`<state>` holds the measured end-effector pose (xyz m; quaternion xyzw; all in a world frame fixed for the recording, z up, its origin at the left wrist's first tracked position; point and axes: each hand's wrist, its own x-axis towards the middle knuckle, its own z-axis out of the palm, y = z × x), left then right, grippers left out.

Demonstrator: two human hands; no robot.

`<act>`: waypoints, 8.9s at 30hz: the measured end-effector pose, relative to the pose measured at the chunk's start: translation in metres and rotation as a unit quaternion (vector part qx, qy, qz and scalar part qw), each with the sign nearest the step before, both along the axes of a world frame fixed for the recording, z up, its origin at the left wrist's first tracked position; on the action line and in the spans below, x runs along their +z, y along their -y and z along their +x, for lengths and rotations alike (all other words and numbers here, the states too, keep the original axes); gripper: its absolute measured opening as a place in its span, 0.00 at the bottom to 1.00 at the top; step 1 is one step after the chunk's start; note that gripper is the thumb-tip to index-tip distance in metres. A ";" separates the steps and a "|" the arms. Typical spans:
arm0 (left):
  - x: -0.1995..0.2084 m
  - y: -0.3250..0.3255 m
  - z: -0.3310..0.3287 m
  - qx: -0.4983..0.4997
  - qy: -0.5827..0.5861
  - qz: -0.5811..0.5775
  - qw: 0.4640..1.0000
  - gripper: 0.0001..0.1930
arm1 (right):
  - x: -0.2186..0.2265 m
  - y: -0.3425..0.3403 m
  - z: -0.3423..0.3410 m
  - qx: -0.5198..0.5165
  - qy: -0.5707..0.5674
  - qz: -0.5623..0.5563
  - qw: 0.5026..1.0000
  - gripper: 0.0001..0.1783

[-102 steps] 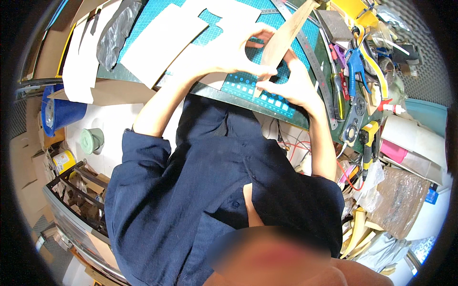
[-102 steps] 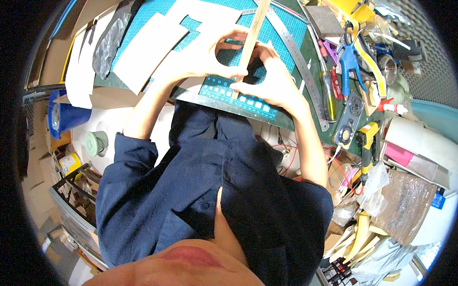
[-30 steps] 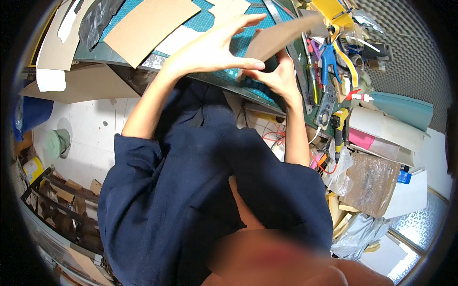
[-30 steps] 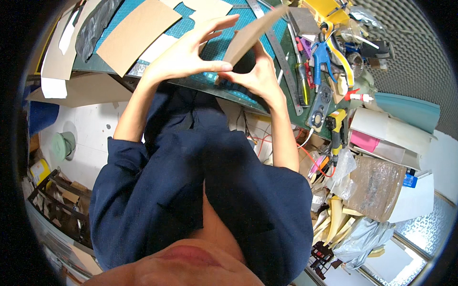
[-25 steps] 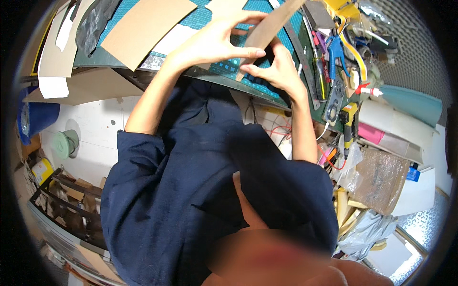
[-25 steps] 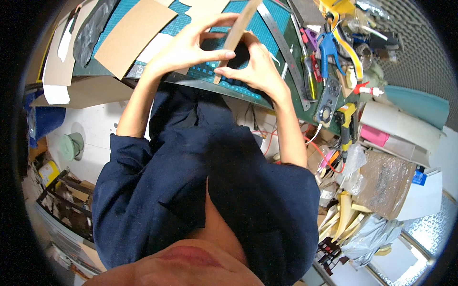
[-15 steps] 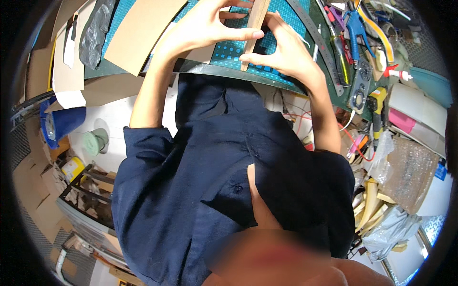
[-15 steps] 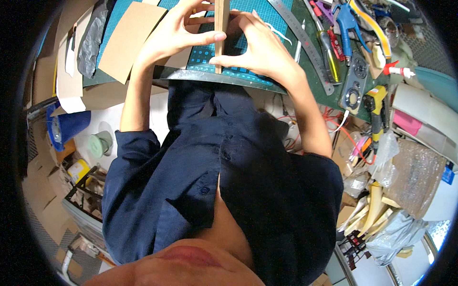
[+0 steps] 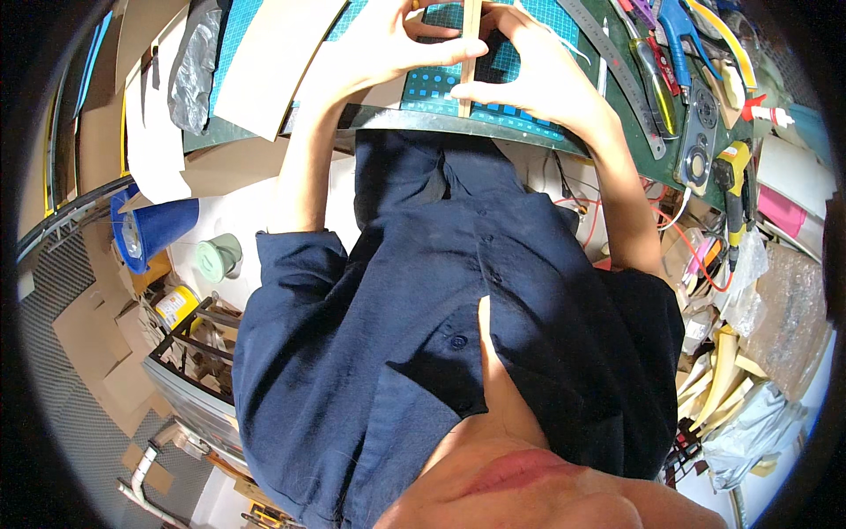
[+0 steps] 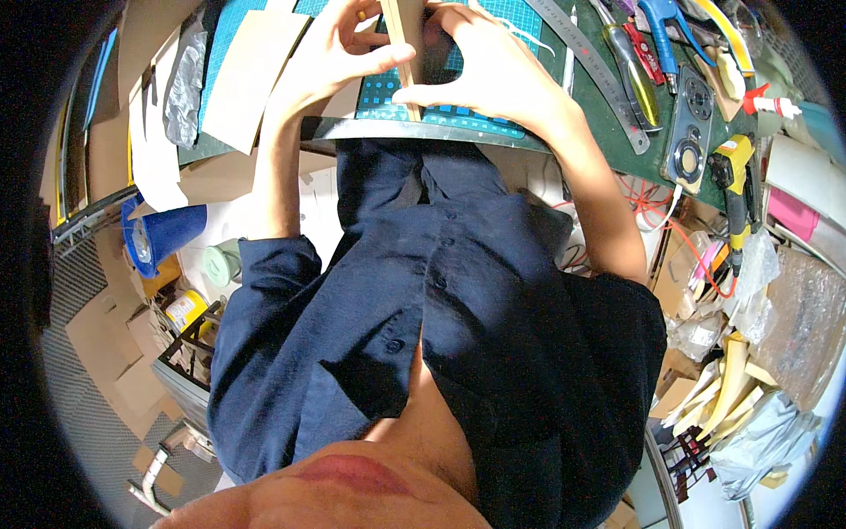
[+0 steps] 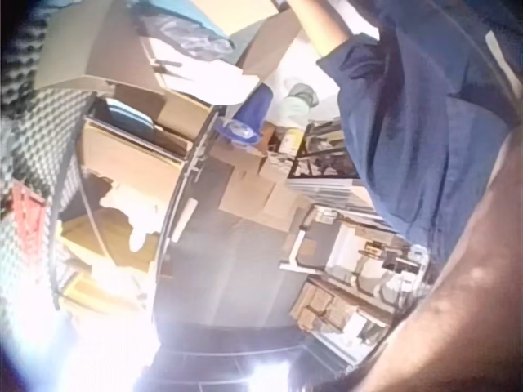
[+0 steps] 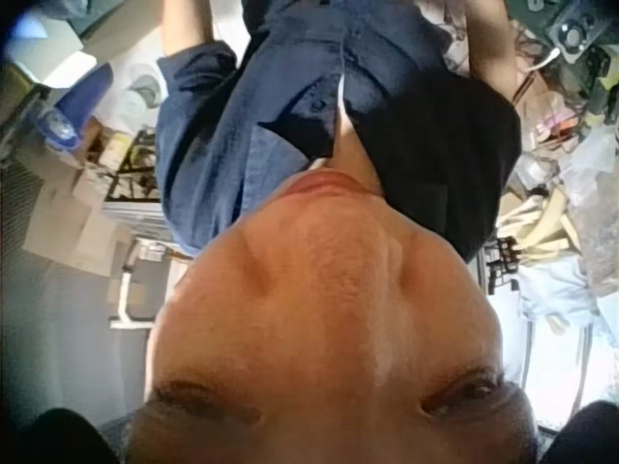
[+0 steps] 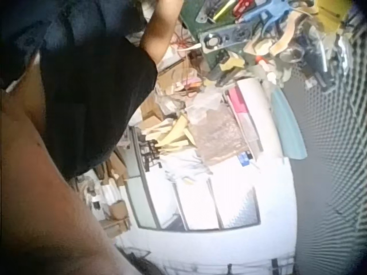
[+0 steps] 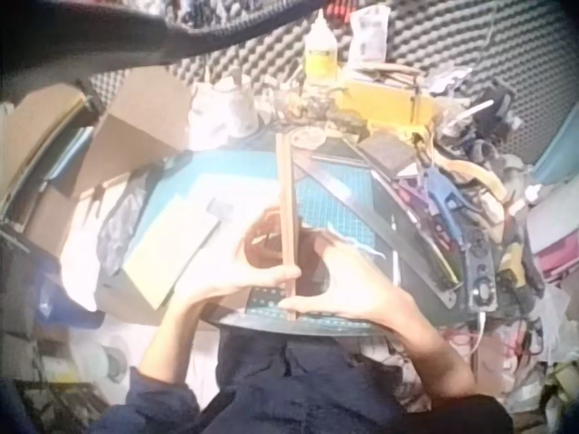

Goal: The person assembles a small cardboard structure by folding and gluing cut pieces. They use a rotary cutter to trim edges, apply glue with a brush, and press the pieces together to form a box-like shape.

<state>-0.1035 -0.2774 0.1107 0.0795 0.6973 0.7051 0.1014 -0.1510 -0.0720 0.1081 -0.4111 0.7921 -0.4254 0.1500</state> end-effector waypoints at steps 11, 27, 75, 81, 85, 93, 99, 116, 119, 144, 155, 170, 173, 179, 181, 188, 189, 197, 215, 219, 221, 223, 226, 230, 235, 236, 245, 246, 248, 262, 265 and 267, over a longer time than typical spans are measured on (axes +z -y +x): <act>-0.039 0.011 -0.008 -0.011 -0.158 -0.116 0.981 0.42 | -0.025 0.002 0.002 -0.036 -0.149 -0.021 0.988 0.43; -0.031 0.009 -0.003 0.022 -0.125 -0.095 0.987 0.52 | -0.016 0.003 0.002 -0.042 -0.061 -0.016 0.997 0.43; -0.034 0.009 -0.003 0.024 -0.119 -0.161 0.979 0.49 | -0.031 0.002 0.001 -0.062 -0.080 -0.037 0.994 0.47; -0.038 0.010 -0.004 0.017 -0.119 -0.139 0.983 0.48 | -0.027 0.002 0.003 -0.064 -0.088 -0.011 0.994 0.42; -0.036 0.009 -0.004 0.017 -0.137 -0.146 0.980 0.48 | -0.026 0.002 0.003 -0.054 -0.083 -0.042 0.994 0.41; -0.008 -0.002 0.004 -0.029 0.060 0.059 0.996 0.46 | -0.034 0.000 0.000 -0.047 -0.091 -0.014 0.995 0.44; -0.009 -0.002 0.005 -0.012 0.034 0.024 0.999 0.45 | -0.024 0.003 0.005 -0.048 -0.064 -0.025 0.997 0.44; 0.024 0.015 0.054 0.076 -0.202 0.203 0.955 0.62 | 0.019 0.028 0.059 0.034 0.321 -0.475 0.819 0.35; 0.011 0.023 0.043 0.052 -0.181 0.381 0.905 0.57 | 0.026 0.036 0.069 0.051 0.348 -0.467 0.811 0.26; -0.038 -0.021 0.033 -0.102 -0.057 0.721 0.683 0.35 | 0.046 0.069 0.081 -0.043 0.331 -0.497 0.801 0.11; -0.028 -0.028 0.035 -0.046 -0.070 0.631 0.771 0.48 | 0.048 0.058 0.075 -0.081 0.344 -0.464 0.813 0.15; -0.026 -0.008 0.021 0.027 -0.129 0.303 0.944 0.61 | 0.028 0.033 0.071 -0.139 0.509 -0.408 0.745 0.24; -0.017 -0.012 0.024 0.001 -0.147 0.291 0.945 0.59 | 0.028 0.037 0.078 -0.195 0.514 -0.416 0.725 0.24; 0.007 -0.016 0.034 0.036 -0.166 0.159 0.973 0.52 | 0.020 0.029 0.077 -0.170 0.532 -0.429 0.710 0.22; 0.024 -0.020 0.040 0.044 -0.171 0.136 0.975 0.49 | 0.014 0.031 0.078 -0.137 0.538 -0.470 0.686 0.19; 0.052 -0.021 0.040 0.113 -0.185 0.170 0.961 0.35 | -0.004 0.027 0.074 -0.025 0.586 -0.522 0.619 0.23; 0.055 -0.021 0.042 0.107 -0.170 0.182 0.963 0.32 | -0.004 0.028 0.075 -0.005 0.592 -0.530 0.607 0.23; 0.057 -0.024 0.044 0.110 -0.167 0.208 0.958 0.28 | -0.012 0.030 0.075 0.055 0.573 -0.535 0.619 0.20; 0.043 -0.019 0.035 0.104 -0.171 0.141 0.970 0.32 | -0.011 0.037 0.076 0.032 0.586 -0.559 0.586 0.19; 0.035 -0.019 0.037 0.080 -0.156 0.097 0.980 0.33 | -0.013 0.040 0.076 0.006 0.584 -0.563 0.584 0.15; 0.027 -0.019 0.035 0.058 -0.135 0.070 0.987 0.34 | -0.014 0.041 0.071 0.010 0.588 -0.564 0.579 0.14; 0.020 -0.016 0.030 0.050 -0.096 0.014 0.994 0.33 | -0.014 0.041 0.067 0.016 0.602 -0.558 0.570 0.11; 0.011 -0.020 0.032 0.063 -0.076 0.012 0.995 0.31 | -0.005 0.045 0.074 -0.051 0.617 -0.578 0.532 0.08; 0.002 -0.020 0.027 0.075 -0.081 0.045 0.993 0.32 | -0.014 0.047 0.068 0.003 0.609 -0.580 0.542 0.08; 0.006 -0.017 0.025 0.047 -0.051 0.038 0.997 0.31 | -0.014 0.048 0.065 -0.009 0.603 -0.575 0.552 0.11; 0.006 -0.018 0.025 0.044 -0.047 0.041 0.997 0.31 | -0.015 0.049 0.065 -0.004 0.604 -0.574 0.553 0.12; -0.002 -0.022 0.023 0.059 -0.036 0.088 0.994 0.32 | -0.018 0.049 0.063 0.011 0.617 -0.573 0.540 0.14; -0.003 -0.022 0.023 0.061 -0.036 0.088 0.994 0.32 | -0.019 0.049 0.062 0.015 0.617 -0.567 0.545 0.14; -0.002 -0.023 0.022 0.073 -0.061 0.076 0.993 0.32 | -0.020 0.050 0.059 0.022 0.617 -0.564 0.548 0.15; 0.051 -0.010 0.025 0.149 -0.193 0.166 0.956 0.25 | -0.019 0.044 0.074 0.021 0.590 -0.532 0.607 0.20; 0.056 -0.012 0.030 0.157 -0.191 0.159 0.956 0.24 | -0.021 0.044 0.074 0.055 0.593 -0.543 0.591 0.18; 0.057 -0.011 0.031 0.150 -0.194 0.164 0.955 0.24 | -0.020 0.045 0.074 0.074 0.593 -0.543 0.590 0.18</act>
